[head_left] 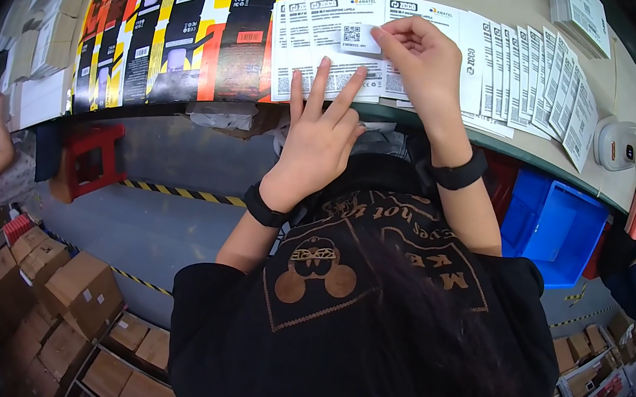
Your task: The person gathers a stack of papers, peels small stickers from a roll, and applies them one by one to the papers by hand. After labeling each paper, the person moves it to a separate pile on the table.
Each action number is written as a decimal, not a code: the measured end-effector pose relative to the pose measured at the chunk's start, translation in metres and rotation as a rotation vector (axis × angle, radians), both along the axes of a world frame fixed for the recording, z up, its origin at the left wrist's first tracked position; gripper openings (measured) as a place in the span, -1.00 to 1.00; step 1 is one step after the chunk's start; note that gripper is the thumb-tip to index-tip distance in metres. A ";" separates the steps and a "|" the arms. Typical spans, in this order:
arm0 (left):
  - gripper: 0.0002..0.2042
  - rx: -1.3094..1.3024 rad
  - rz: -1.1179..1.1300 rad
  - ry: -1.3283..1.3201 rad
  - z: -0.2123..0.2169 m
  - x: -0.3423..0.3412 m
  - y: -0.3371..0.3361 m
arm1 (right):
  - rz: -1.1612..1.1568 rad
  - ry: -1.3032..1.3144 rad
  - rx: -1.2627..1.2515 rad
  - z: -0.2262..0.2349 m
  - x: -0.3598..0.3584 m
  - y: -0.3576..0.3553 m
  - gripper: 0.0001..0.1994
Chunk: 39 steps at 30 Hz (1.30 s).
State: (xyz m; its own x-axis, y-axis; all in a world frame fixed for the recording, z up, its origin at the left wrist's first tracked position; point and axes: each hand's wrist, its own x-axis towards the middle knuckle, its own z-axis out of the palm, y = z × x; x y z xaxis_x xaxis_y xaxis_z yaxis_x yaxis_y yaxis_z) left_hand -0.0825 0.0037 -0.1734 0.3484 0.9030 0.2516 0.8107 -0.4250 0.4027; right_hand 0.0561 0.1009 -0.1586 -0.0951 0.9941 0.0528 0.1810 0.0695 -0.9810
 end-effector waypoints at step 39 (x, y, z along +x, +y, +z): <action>-0.85 -0.017 0.004 -0.012 -0.012 -0.011 0.007 | -0.038 -0.545 0.215 -0.022 -0.017 0.009 -0.66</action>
